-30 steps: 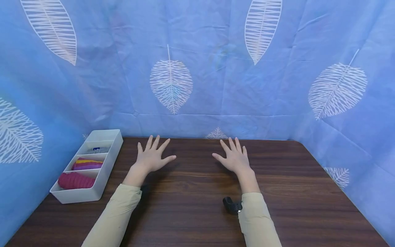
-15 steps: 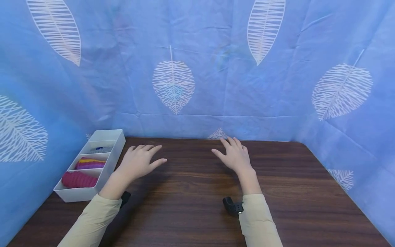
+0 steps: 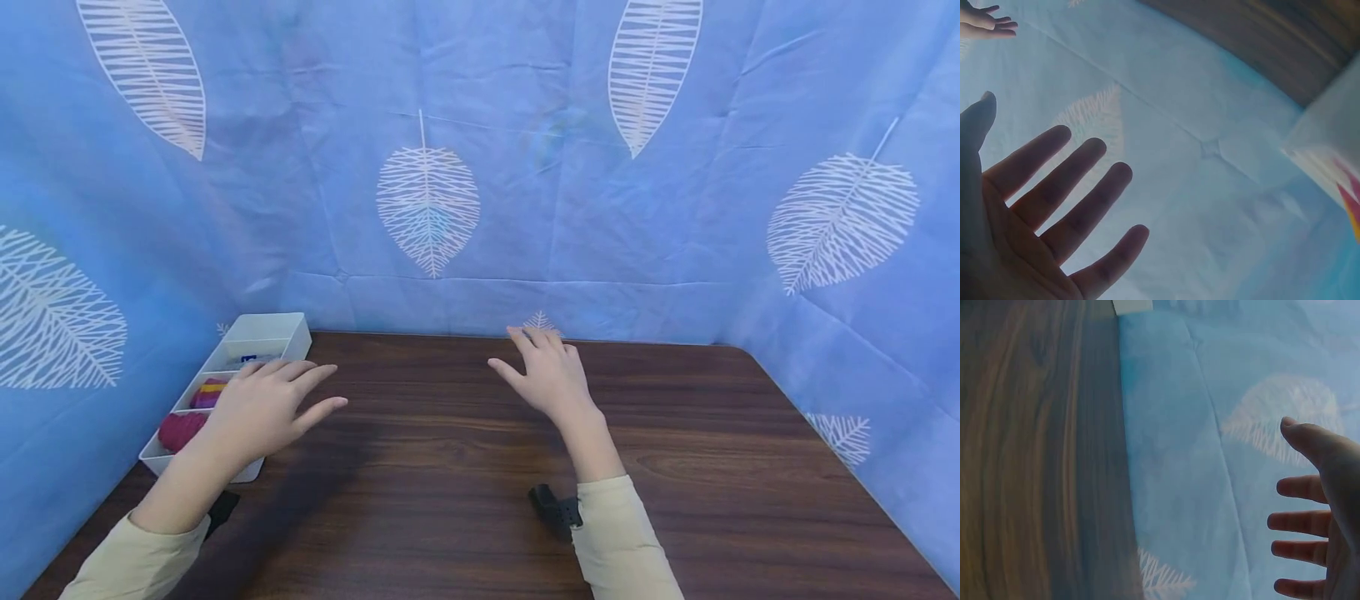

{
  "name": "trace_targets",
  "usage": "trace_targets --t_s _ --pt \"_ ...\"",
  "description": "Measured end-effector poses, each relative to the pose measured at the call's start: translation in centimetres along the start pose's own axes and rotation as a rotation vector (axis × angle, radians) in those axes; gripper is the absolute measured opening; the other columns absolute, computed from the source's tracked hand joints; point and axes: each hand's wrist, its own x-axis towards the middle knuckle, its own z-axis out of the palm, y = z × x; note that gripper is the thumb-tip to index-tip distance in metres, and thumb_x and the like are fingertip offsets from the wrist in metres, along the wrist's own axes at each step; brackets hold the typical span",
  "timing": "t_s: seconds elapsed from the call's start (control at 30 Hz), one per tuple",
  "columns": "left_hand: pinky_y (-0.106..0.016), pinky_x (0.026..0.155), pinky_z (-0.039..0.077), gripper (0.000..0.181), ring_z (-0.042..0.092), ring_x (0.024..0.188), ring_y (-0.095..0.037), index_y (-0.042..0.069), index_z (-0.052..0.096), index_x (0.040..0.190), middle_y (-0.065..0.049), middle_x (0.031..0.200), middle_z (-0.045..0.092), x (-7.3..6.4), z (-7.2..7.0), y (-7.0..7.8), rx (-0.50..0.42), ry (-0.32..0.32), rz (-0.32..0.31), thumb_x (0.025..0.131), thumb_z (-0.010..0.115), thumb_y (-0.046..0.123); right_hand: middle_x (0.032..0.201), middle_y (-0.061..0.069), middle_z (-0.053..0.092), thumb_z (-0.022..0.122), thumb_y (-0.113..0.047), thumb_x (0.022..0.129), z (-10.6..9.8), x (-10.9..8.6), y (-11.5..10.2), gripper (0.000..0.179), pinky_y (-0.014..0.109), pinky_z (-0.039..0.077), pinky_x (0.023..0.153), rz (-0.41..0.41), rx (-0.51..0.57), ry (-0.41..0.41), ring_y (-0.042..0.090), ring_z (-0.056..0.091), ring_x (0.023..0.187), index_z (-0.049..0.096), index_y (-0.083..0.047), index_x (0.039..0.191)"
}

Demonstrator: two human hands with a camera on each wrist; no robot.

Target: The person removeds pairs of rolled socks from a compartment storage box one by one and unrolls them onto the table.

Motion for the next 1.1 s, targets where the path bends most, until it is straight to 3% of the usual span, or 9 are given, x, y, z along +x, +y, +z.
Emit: trace_targets --t_s 0.13,0.37,0.47,0.67,0.93,1.1 --pt "-0.058 0.09 0.051 0.056 0.068 0.102 -0.033 0.015 0.07 0.12 -0.011 0.112 0.073 -1.3 -0.8 -1.2 0.0 0.051 0.008 0.083 0.065 0.058 0.148 0.012 0.048 0.051 -0.059 0.093 0.2 -0.1 -1.8 0.069 0.063 0.038 0.103 -0.064 -0.014 0.038 0.037 0.043 0.136 0.043 -0.019 0.148" --pt "-0.058 0.088 0.05 0.069 0.068 0.1 -0.033 0.015 0.073 0.114 -0.012 0.108 0.073 -4.1 -1.1 -3.1 -0.021 0.117 -0.001 0.093 0.037 0.07 0.144 0.007 0.053 0.05 -0.06 0.094 1.5 -0.9 -5.9 0.066 0.057 0.042 0.102 -0.204 -0.038 0.024 0.03 0.049 0.133 0.046 -0.022 0.146" --pt "-0.058 0.087 0.05 0.059 0.068 0.098 -0.032 0.015 0.073 0.111 -0.01 0.104 0.074 -5.2 -1.0 -3.7 -0.029 0.118 -0.028 0.091 0.048 0.065 0.144 0.007 0.053 0.05 -0.06 0.093 2.2 -1.3 -7.4 0.065 0.055 0.041 0.103 -0.254 -0.045 0.004 0.029 0.049 0.133 0.046 -0.022 0.146" --pt "-0.059 0.082 0.051 0.043 0.068 0.096 -0.034 0.013 0.074 0.103 -0.011 0.101 0.074 -6.8 -0.4 -4.9 -0.057 0.081 -0.099 0.078 0.075 0.047 0.142 0.005 0.055 0.05 -0.061 0.093 3.1 -2.0 -9.6 0.064 0.052 0.043 0.102 -0.336 -0.064 -0.018 0.026 0.05 0.132 0.048 -0.023 0.145" --pt "-0.058 0.079 0.053 0.037 0.066 0.088 -0.035 0.012 0.069 0.096 -0.014 0.097 0.072 -8.3 0.9 -6.7 -0.114 -0.04 -0.205 0.077 0.078 0.042 0.142 0.001 0.055 0.046 -0.063 0.094 3.5 -2.7 -11.7 0.063 0.049 0.044 0.101 -0.415 -0.073 -0.069 0.022 0.05 0.132 0.045 -0.027 0.146" --pt "-0.061 0.081 0.052 0.036 0.064 0.091 -0.036 0.013 0.068 0.095 -0.014 0.099 0.071 -8.8 1.9 -6.9 -0.108 -0.052 -0.22 0.076 0.079 0.042 0.142 -0.001 0.055 0.041 -0.065 0.095 3.9 -3.0 -13.0 0.063 0.047 0.044 0.102 -0.462 -0.085 -0.097 0.021 0.05 0.132 0.044 -0.029 0.147"
